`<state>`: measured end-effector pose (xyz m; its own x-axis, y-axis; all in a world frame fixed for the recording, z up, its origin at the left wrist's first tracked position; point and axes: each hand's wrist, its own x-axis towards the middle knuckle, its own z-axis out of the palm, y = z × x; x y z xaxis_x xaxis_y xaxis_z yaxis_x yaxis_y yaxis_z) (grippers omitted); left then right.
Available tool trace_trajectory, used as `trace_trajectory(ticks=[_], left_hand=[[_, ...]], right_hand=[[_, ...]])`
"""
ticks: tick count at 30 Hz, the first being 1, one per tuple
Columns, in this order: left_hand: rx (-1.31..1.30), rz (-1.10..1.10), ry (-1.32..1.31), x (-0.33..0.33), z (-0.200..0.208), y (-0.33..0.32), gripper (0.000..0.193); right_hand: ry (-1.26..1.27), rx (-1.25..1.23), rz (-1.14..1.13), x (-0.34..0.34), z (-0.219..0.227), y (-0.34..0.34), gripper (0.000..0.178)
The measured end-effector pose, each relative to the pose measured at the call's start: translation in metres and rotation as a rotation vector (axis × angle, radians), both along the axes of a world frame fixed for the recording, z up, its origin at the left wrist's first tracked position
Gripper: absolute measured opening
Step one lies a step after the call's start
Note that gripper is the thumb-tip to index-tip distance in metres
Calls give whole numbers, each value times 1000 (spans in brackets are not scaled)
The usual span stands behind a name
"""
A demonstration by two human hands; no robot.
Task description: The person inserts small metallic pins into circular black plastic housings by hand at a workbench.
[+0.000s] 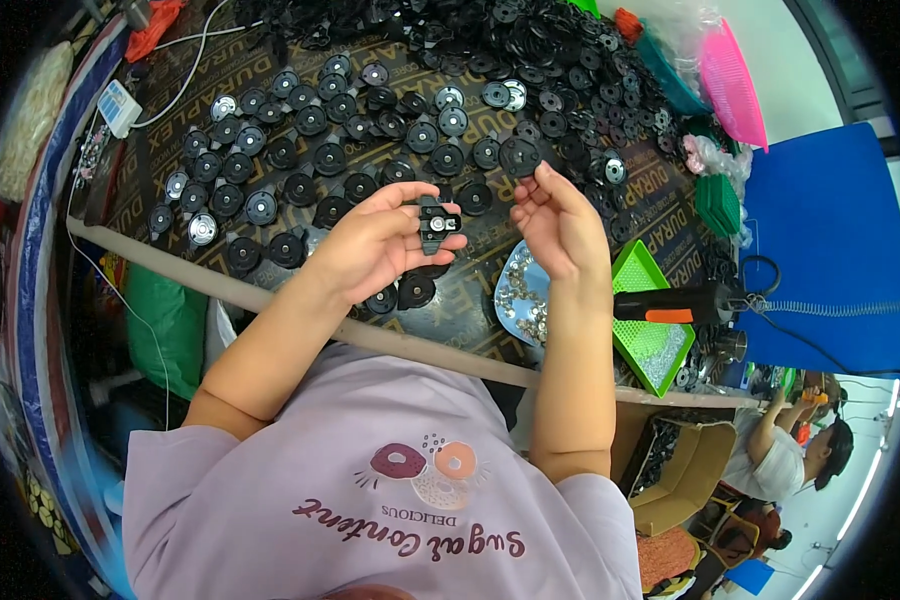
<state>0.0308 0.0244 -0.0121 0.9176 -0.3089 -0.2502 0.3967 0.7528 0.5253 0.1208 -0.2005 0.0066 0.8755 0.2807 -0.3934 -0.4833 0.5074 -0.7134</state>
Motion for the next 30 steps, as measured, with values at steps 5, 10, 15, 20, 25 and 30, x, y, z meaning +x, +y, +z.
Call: trace_trajectory(ticks=[5,10,15,20,25,30], left_hand=[[-12,-46,8,0,2,-2,40],[-12,-104,-29,-1,0,-2,39],[-7,-99,-46,-5,-1,0,39],[3,-89,-70,-7,3,-4,40],[-39,-51,-78,-8,6,-8,41],[-25,-49,-86,-9,5,-8,39]], right_hand=[[-78,4,99,-24,9,11,12],[-312,-146,94,-38,3,12,11],[-1450,-1195,-89,-64,22,30,19],[-1635,-1401,-100,-88,11,36,23],[-1725,-1451,-107,-91,7,38,25],[-1726,-1444,-84,-92,6,38,26]])
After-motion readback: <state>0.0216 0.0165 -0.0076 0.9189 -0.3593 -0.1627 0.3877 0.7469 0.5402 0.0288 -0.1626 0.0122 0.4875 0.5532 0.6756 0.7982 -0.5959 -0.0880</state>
